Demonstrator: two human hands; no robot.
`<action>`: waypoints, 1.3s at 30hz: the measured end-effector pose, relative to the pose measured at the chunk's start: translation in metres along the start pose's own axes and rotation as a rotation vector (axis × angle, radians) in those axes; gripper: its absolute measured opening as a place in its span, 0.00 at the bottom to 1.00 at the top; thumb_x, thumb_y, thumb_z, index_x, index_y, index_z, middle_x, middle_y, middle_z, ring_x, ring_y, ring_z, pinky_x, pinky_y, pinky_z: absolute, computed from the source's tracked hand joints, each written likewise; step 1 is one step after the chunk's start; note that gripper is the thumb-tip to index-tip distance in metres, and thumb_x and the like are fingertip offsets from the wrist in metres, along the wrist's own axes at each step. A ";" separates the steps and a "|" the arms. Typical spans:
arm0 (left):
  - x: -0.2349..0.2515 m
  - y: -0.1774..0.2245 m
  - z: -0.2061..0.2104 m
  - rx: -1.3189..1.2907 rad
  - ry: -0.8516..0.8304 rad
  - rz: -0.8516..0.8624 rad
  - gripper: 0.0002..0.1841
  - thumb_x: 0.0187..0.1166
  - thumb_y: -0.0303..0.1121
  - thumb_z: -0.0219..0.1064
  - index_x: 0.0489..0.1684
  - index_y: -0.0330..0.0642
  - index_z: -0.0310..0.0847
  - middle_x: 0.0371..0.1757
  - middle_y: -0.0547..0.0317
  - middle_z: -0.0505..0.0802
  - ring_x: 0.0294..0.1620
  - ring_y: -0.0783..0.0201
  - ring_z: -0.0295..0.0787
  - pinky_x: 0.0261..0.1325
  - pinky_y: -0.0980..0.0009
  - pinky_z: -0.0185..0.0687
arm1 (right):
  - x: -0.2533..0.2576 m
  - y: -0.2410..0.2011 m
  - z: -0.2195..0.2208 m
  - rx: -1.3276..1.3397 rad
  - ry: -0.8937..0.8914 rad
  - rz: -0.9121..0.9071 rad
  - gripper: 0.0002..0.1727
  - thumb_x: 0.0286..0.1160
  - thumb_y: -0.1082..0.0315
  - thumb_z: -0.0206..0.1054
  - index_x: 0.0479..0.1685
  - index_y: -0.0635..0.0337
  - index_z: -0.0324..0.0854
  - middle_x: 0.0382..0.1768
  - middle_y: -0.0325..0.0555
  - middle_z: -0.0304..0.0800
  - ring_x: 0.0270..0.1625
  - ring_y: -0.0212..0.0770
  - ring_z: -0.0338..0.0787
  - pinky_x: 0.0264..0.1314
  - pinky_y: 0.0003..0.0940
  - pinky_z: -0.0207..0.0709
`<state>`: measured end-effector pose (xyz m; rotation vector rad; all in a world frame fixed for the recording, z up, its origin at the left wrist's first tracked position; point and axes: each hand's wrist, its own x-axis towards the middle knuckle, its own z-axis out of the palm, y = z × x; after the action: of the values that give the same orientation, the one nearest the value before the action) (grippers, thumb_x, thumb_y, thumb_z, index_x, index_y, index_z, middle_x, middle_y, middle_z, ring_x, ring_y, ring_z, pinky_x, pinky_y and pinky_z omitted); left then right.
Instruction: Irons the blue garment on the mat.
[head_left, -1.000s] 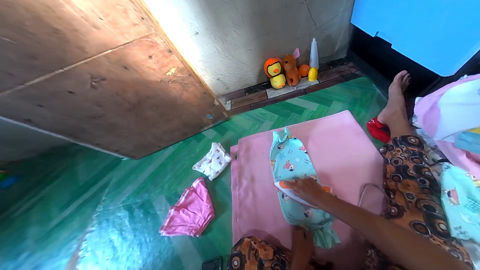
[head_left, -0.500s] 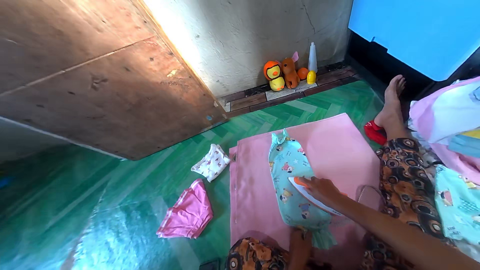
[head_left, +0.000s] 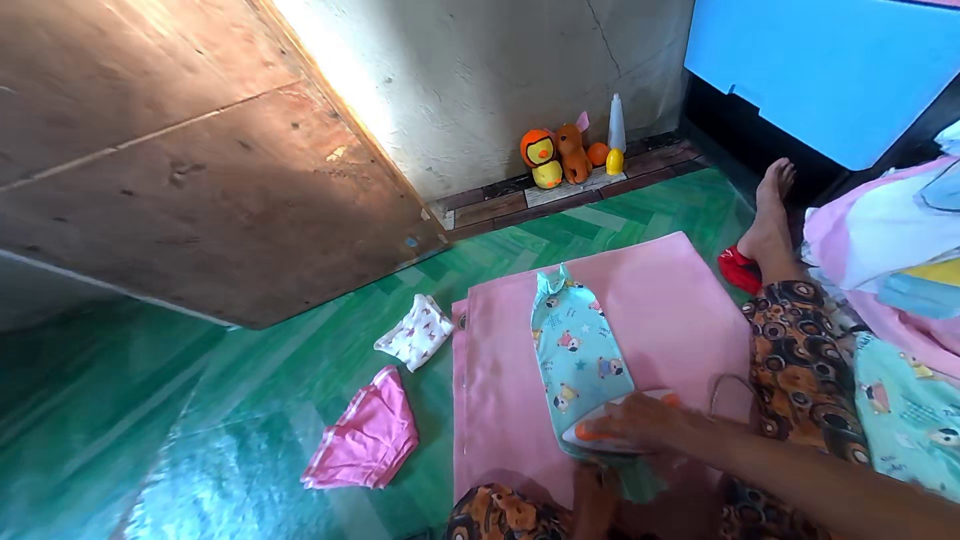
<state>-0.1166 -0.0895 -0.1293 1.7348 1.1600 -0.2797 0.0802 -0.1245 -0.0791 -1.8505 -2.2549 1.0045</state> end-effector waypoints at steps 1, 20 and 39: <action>0.000 0.000 0.000 -0.008 0.006 0.003 0.20 0.88 0.39 0.61 0.49 0.25 0.86 0.48 0.32 0.91 0.54 0.40 0.89 0.63 0.43 0.80 | 0.004 -0.004 0.001 0.000 0.009 0.008 0.25 0.94 0.55 0.53 0.88 0.35 0.69 0.57 0.69 0.88 0.51 0.71 0.91 0.57 0.67 0.80; -0.002 0.003 -0.002 0.056 0.002 -0.015 0.22 0.88 0.42 0.60 0.49 0.25 0.88 0.52 0.30 0.92 0.59 0.38 0.88 0.68 0.41 0.77 | 0.061 0.008 -0.037 0.021 0.244 0.436 0.27 0.94 0.56 0.52 0.91 0.37 0.64 0.63 0.71 0.85 0.57 0.71 0.90 0.60 0.64 0.81; -0.003 0.000 0.000 -0.053 -0.024 -0.047 0.21 0.89 0.40 0.60 0.49 0.23 0.86 0.45 0.32 0.92 0.50 0.41 0.90 0.61 0.43 0.81 | 0.061 0.053 -0.081 0.129 0.295 0.661 0.29 0.94 0.55 0.52 0.93 0.38 0.60 0.65 0.67 0.86 0.64 0.68 0.89 0.63 0.64 0.79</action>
<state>-0.1181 -0.0918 -0.1274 1.6552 1.1818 -0.2949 0.1433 -0.0308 -0.0639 -2.5379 -1.3996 0.8233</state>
